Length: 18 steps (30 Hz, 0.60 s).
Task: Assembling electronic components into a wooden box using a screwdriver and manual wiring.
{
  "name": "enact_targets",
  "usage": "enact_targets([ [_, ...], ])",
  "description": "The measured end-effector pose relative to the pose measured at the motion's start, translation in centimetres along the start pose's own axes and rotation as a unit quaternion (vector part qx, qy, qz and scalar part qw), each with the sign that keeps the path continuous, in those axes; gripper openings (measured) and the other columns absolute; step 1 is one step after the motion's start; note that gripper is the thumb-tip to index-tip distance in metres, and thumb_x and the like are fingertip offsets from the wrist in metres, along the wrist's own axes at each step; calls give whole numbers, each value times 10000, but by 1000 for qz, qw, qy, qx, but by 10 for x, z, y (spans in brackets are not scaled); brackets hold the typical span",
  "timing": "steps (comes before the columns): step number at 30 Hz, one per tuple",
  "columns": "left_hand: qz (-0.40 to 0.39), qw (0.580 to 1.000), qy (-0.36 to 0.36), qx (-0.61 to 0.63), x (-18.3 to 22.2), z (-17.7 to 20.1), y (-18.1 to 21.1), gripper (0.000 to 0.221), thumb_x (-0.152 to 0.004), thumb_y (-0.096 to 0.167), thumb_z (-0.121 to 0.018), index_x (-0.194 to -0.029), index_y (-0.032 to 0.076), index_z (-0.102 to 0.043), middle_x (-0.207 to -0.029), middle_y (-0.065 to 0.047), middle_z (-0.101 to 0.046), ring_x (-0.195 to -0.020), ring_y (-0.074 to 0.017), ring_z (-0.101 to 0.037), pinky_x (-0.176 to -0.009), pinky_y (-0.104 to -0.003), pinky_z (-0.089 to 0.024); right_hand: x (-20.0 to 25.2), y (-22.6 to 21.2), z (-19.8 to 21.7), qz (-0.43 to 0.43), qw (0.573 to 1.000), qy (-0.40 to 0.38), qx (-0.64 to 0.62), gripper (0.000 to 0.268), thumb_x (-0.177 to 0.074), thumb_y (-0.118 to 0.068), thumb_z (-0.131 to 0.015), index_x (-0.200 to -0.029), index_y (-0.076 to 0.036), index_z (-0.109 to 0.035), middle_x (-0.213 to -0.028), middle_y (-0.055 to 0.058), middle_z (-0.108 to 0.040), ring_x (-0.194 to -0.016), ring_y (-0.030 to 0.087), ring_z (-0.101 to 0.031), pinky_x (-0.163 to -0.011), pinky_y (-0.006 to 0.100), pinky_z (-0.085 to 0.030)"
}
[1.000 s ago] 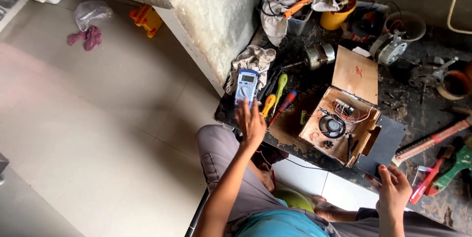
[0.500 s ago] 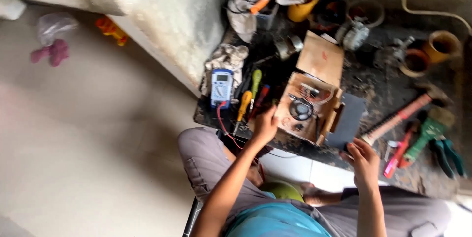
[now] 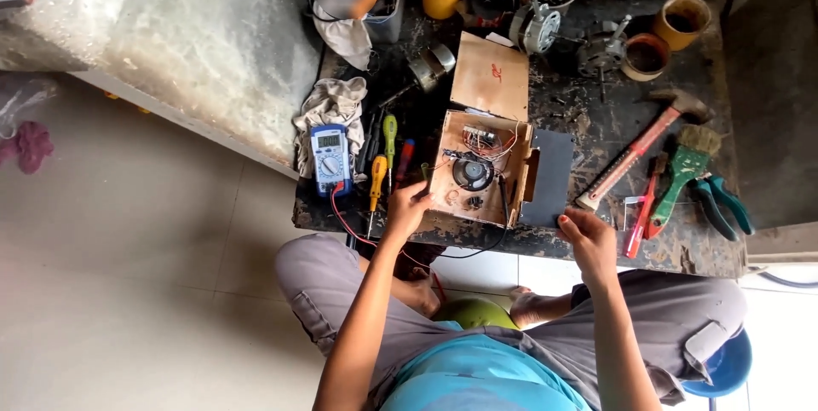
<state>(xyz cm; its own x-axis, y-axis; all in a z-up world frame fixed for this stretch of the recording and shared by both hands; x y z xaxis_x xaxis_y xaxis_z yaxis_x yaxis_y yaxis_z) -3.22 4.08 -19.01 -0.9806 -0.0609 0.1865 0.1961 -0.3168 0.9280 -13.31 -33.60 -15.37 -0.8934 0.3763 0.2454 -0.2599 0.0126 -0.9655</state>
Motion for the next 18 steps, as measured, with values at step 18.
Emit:
enact_targets([
  [18, 48, 979, -53, 192, 20, -11, 3, 699, -803, -67, -772, -1458, 43, -555, -1311, -368, -583, -1156, -441, -629, -926, -471, -563, 11, 0, -3, 5, 1000, -28, 9, 294, -966, 2, -682, -1238, 111, -670, -1115, 316, -682, -979, 352, -680, -826, 493, -581],
])
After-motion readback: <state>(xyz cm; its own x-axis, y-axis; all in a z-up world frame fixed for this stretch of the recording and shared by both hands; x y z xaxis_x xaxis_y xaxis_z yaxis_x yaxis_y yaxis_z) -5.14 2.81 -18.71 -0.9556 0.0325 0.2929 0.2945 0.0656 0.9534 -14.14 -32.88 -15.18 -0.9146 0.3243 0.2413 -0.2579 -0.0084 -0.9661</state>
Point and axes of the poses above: each hand's wrist, its own x-axis away from the middle knuckle, its own z-axis out of the back of the hand, y = z × x, the point moved 9 cm from there along -x, towards the middle knuckle
